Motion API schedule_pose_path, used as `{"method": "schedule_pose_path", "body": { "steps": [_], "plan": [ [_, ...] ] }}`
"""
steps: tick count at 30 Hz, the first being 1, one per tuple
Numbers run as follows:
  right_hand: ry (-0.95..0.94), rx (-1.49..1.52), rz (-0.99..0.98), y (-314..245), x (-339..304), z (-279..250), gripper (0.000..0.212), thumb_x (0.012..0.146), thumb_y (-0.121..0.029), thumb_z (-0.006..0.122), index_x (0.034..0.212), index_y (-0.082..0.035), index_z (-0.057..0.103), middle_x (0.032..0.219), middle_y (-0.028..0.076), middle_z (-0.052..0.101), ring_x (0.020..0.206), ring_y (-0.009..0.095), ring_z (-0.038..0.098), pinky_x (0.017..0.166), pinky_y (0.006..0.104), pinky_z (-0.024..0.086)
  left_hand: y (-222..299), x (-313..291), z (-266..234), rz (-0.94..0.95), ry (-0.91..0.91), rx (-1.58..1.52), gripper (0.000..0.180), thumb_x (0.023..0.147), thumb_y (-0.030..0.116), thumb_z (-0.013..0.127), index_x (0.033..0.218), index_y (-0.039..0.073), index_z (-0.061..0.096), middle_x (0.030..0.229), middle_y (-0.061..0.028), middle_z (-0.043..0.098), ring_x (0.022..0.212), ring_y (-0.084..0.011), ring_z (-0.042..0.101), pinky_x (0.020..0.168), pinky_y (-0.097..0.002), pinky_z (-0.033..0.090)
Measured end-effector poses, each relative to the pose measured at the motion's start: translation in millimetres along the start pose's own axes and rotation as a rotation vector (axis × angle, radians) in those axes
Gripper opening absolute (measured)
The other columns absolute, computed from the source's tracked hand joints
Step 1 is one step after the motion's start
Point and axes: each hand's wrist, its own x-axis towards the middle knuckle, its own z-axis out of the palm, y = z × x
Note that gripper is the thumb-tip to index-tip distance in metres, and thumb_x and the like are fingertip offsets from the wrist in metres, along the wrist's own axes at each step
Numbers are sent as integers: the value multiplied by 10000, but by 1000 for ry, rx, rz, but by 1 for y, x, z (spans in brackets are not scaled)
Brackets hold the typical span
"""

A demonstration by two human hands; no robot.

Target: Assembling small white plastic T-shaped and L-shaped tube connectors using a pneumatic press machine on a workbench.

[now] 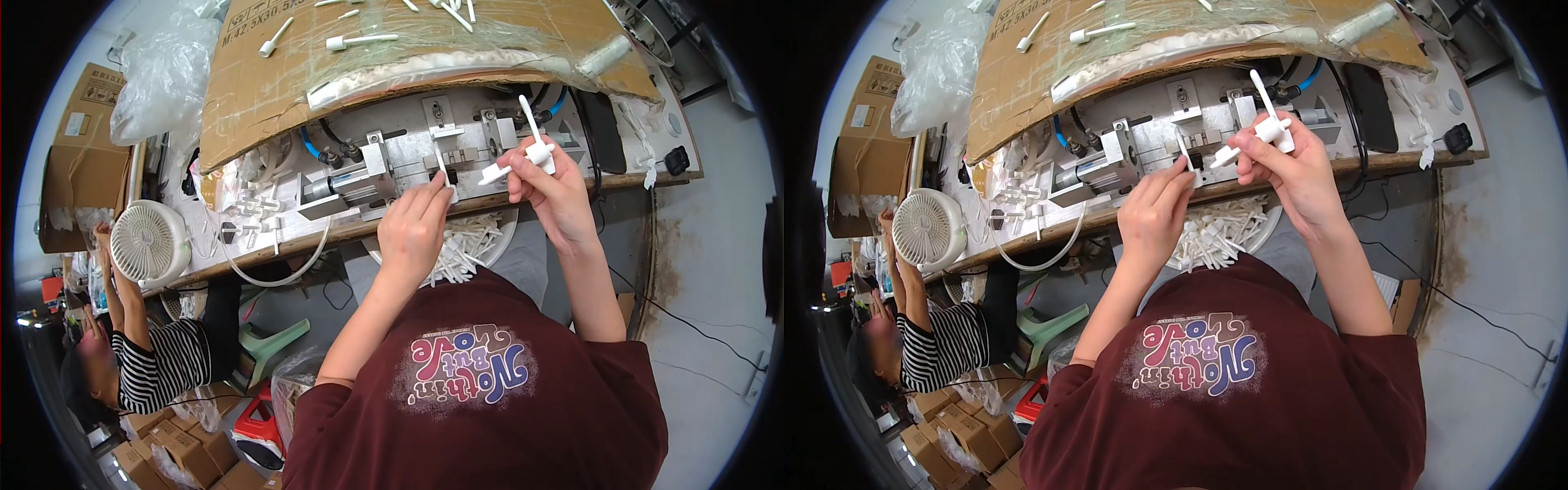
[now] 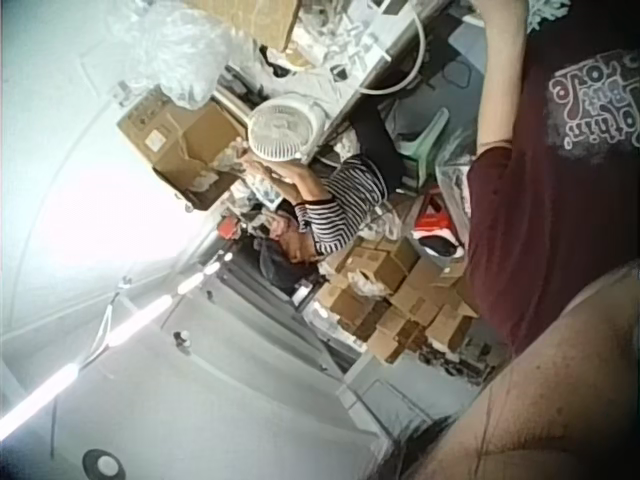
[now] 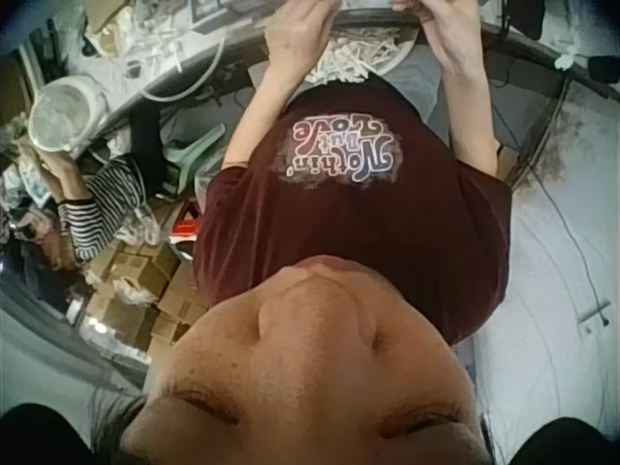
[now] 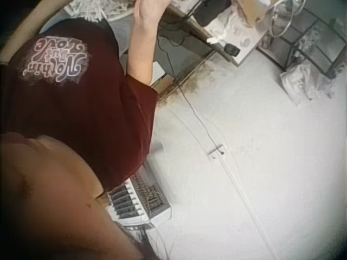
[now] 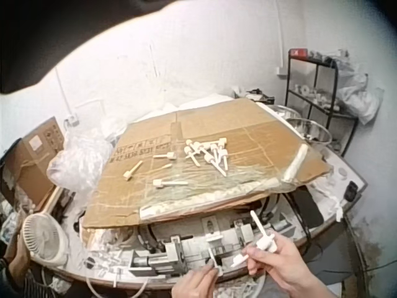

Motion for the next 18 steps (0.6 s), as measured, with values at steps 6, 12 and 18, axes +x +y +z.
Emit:
{"method": "schedule_pose_path", "body": {
  "steps": [6,12,18],
  "plan": [
    [8,-30,-14,-3,-6,1,163,911,-63,651,1032,-25,550,925,139,664,729,110,655,625,238,555,2,0,2,-1,-76,13,242,786,14,702,1020,30,644,1183,-118,644,854,-250,677,693,-338,555],
    [-4,-14,-9,-4,-8,1,160,911,-60,647,1036,-27,552,974,160,667,729,109,650,651,250,557,-2,-3,7,56,-92,-12,325,782,30,721,1092,4,625,1239,-130,609,870,-262,677,713,-341,562],
    [5,-14,-27,-4,-11,-2,160,916,-57,638,1043,-26,546,990,168,662,734,109,645,658,254,557,-6,-3,12,102,-120,41,349,773,56,747,1101,-6,644,1273,-145,599,905,-271,679,729,-347,563]
  ]
}}
